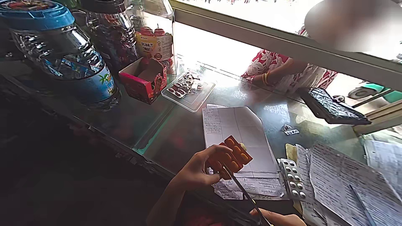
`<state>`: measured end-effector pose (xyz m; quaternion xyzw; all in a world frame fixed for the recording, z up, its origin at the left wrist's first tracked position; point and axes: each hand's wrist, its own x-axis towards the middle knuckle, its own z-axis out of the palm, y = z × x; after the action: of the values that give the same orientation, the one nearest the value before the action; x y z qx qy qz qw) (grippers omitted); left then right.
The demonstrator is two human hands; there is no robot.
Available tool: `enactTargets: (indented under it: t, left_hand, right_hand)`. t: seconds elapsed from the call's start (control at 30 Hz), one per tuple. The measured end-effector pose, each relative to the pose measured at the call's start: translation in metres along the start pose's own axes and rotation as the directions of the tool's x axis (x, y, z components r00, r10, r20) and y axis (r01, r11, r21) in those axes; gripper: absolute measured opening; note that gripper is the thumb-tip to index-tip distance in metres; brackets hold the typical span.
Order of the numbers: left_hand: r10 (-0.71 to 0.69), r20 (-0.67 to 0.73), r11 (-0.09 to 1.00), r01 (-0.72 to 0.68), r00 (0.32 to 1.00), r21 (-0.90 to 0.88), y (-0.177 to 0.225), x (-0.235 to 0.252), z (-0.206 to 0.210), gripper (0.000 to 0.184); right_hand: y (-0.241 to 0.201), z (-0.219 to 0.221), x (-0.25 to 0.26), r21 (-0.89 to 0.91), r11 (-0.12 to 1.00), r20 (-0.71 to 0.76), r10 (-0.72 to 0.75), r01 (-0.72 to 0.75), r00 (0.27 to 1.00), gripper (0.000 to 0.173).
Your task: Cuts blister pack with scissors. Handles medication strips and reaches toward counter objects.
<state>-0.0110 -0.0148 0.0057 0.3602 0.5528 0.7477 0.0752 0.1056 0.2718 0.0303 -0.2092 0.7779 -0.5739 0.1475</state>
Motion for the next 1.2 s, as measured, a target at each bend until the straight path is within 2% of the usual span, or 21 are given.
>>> enactTargets:
  t: [0.13,0.2,0.23,0.3,0.37,0.4,0.47,0.53,0.6,0.63,0.7,0.87,0.9,0.93,1.0,1.07,1.13,1.17,1.2]
  left_hand:
    - [0.052,-0.070,0.998,-0.053,0.996,-0.017,0.007,-0.006,-0.006,0.064]
    - [0.069,-0.223,0.996,-0.054,0.972,0.072,0.013,-0.013,-0.012,0.061]
    - [0.085,-0.365,0.985,-0.023,0.927,0.171,0.015,-0.016,-0.017,0.059]
    - [0.120,-0.617,0.952,0.085,0.778,0.293,0.020,-0.020,-0.031,0.061]
    - [0.147,-0.731,0.931,0.156,0.666,0.330,0.022,-0.021,-0.042,0.067]
    - [0.151,-0.745,0.930,0.162,0.650,0.329,0.024,-0.020,-0.043,0.068]
    - [0.147,-0.722,0.937,0.138,0.676,0.320,0.023,-0.018,-0.032,0.070]
    - [0.128,-0.671,0.951,0.102,0.730,0.292,0.019,-0.011,-0.014,0.068]
    - [0.092,-0.607,0.963,0.084,0.789,0.255,0.013,-0.005,0.002,0.067]
    - [0.068,-0.579,0.970,0.081,0.812,0.228,0.011,-0.003,0.010,0.066]
    - [0.025,-0.533,0.983,0.075,0.846,0.165,0.007,0.000,0.020,0.064]
    - [-0.047,-0.451,0.997,0.066,0.891,0.027,0.005,0.000,0.029,0.063]
    - [-0.050,-0.448,0.998,0.066,0.892,0.020,0.005,0.000,0.028,0.062]
    - [-0.036,-0.451,0.997,0.066,0.892,0.050,0.005,0.000,0.026,0.062]
    - [0.042,-0.473,0.967,0.084,0.880,0.241,0.003,-0.004,0.016,0.066]
    - [0.138,-0.501,0.899,0.104,0.854,0.426,0.006,-0.009,0.005,0.062]
    - [0.218,-0.518,0.821,0.131,0.827,0.555,0.012,-0.014,-0.006,0.049]
    - [0.242,-0.521,0.772,0.162,0.819,0.614,0.014,-0.017,-0.011,0.040]
    - [0.254,-0.526,0.706,0.216,0.812,0.674,0.016,-0.019,-0.017,0.033]
  right_hand:
    - [-0.002,-0.001,0.003,-0.005,1.000,-0.025,-0.021,0.021,0.999,0.049]
    - [-0.008,0.002,0.009,0.030,1.000,-0.041,0.007,-0.006,0.999,0.053]
    - [-0.012,0.003,0.013,0.048,0.998,-0.046,0.031,-0.029,0.998,0.052]
    - [-0.017,0.007,0.025,0.036,0.998,-0.059,0.049,-0.047,0.997,0.045]
    - [-0.022,0.013,0.042,-0.172,0.985,-0.108,-0.010,-0.009,0.994,0.041]
    - [-0.026,0.018,0.052,-0.298,0.955,-0.116,-0.038,0.002,0.993,0.041]
    - [-0.032,0.026,0.070,-0.522,0.853,-0.082,-0.085,0.030,0.993,0.039]
    - [-0.038,0.041,0.085,-0.758,0.652,-0.130,-0.210,0.040,0.969,0.037]
    - [-0.033,0.053,0.098,-0.931,0.365,-0.195,-0.445,-0.022,0.874,0.037]
    - [-0.031,0.056,0.104,-0.958,0.282,-0.200,-0.530,-0.051,0.824,0.036]
    - [-0.030,0.058,0.113,-0.973,0.229,-0.167,-0.629,-0.025,0.759,0.031]
    - [-0.033,0.048,0.119,-0.945,0.211,0.021,-0.727,0.252,0.686,0.021]
    - [-0.033,0.041,0.120,-0.925,0.244,0.026,-0.722,0.290,0.691,0.021]
    - [-0.033,0.030,0.122,-0.903,0.299,0.007,-0.706,0.308,0.708,0.021]
    - [-0.029,0.004,0.132,-0.885,0.386,-0.073,-0.669,0.262,0.740,0.021]
    - [-0.021,-0.023,0.142,-0.860,0.474,-0.124,-0.552,0.188,0.825,0.020]
    - [-0.017,-0.039,0.149,-0.798,0.596,-0.104,-0.279,0.087,0.955,0.020]
    - [-0.016,-0.042,0.152,-0.777,0.629,-0.067,-0.123,0.026,0.990,0.029]
    - [-0.012,-0.042,0.155,-0.775,0.632,-0.034,-0.039,-0.002,0.999,0.031]
